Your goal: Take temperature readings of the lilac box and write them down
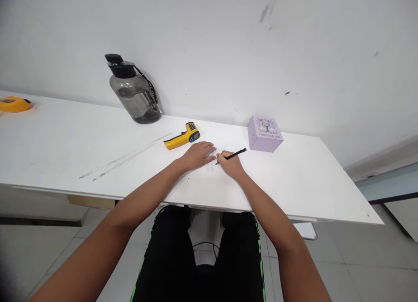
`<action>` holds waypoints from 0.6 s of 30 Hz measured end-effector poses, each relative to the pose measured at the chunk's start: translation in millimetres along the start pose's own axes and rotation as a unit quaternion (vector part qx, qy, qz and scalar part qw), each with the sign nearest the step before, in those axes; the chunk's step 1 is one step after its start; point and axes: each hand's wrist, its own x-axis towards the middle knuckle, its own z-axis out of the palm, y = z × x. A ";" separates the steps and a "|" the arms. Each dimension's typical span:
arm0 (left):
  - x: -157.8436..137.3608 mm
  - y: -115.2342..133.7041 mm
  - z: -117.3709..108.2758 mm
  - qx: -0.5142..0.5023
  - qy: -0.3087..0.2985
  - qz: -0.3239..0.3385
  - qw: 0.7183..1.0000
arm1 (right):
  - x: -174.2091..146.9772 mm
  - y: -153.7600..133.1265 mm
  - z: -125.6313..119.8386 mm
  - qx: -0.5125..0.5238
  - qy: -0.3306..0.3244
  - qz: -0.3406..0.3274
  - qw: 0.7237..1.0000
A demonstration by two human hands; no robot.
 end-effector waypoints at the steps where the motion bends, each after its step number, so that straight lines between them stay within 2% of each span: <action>1: -0.1 0.0 -0.1 0.000 -0.001 0.000 1.000 | -0.1 0.1 0.1 0.000 0.002 0.000 1.000; 11: 0.1 0.8 -1.1 -0.002 -0.012 -0.006 1.000 | -0.4 1.2 -1.1 0.002 0.040 -0.013 0.999; 18: -0.9 1.5 -1.8 0.000 -0.012 -0.005 1.000 | 0.1 0.3 -1.1 -0.006 0.024 0.000 1.000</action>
